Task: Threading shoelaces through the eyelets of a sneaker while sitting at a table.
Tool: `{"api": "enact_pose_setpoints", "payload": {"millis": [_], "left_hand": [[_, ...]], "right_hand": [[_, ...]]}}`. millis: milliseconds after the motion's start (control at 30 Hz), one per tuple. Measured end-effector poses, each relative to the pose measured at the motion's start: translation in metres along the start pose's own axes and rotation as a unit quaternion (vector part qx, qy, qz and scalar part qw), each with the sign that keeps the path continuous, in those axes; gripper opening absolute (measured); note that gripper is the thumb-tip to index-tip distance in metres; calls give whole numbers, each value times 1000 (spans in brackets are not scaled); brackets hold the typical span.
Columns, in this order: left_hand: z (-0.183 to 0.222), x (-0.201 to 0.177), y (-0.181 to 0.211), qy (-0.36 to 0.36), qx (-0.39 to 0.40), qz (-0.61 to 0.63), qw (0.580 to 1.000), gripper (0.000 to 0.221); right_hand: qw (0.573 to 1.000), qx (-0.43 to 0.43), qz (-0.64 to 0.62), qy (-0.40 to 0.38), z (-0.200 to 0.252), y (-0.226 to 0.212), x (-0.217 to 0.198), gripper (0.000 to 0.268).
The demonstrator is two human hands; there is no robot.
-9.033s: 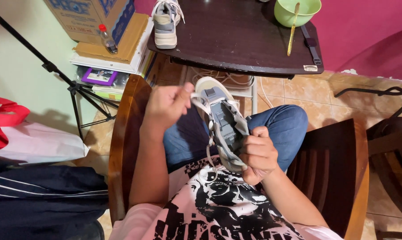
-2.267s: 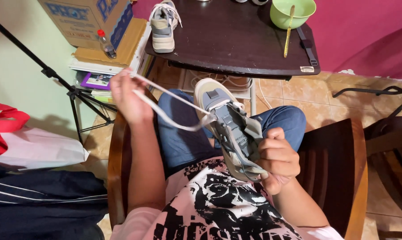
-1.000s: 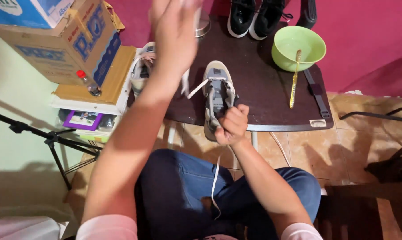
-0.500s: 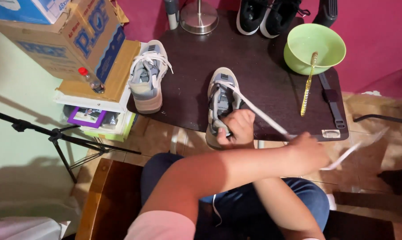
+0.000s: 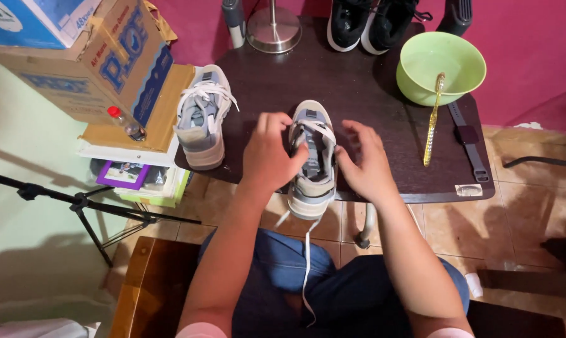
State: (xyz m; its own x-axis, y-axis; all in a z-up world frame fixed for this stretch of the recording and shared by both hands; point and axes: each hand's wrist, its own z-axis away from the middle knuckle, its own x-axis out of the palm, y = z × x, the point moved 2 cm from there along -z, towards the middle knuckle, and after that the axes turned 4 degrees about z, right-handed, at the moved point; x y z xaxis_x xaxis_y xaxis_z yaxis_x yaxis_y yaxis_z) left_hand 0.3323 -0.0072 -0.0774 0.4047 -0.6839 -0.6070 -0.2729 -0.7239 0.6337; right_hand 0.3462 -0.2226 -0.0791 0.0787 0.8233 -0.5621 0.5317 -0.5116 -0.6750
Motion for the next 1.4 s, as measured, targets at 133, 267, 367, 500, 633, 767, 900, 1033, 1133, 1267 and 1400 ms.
{"api": "enact_pose_setpoints", "payload": {"millis": [133,267,367,500,633,767,900,1033,1133,1267,1400], "left_hand": [[5,30,-18,-96,-107,11,990,55],[15,35,-20,-58,-103,67,991,47],[25,29,-21,-35,-95,115,988,49],[40,25,-15,18,-14,178,984,57],[51,29,-20,72,28,177,981,56],[60,36,-25,136,90,74,984,46],[63,31,-24,149,109,73,980,39],[67,27,-21,138,111,72,982,39],[61,24,-22,111,123,74,983,41],[56,21,-19,80,101,96,987,44],[50,17,-16,54,67,103,991,41]], "right_hand": [[985,143,-83,-56,1,22,16,36],[988,147,-51,-16,6,49,14,16],[987,150,-57,8,6,55,9,12],[985,151,-89,-10,-6,35,3,16],[980,137,-135,-49,12,-3,-12,16],[978,125,-106,-127,36,-43,-30,11],[976,152,-95,-121,70,-26,-41,11],[966,182,-147,-111,93,-13,-59,11],[961,168,-192,-104,88,-17,-69,11],[969,152,-173,-93,75,-7,-78,8],[979,119,-81,-142,71,-3,-73,10]]}}
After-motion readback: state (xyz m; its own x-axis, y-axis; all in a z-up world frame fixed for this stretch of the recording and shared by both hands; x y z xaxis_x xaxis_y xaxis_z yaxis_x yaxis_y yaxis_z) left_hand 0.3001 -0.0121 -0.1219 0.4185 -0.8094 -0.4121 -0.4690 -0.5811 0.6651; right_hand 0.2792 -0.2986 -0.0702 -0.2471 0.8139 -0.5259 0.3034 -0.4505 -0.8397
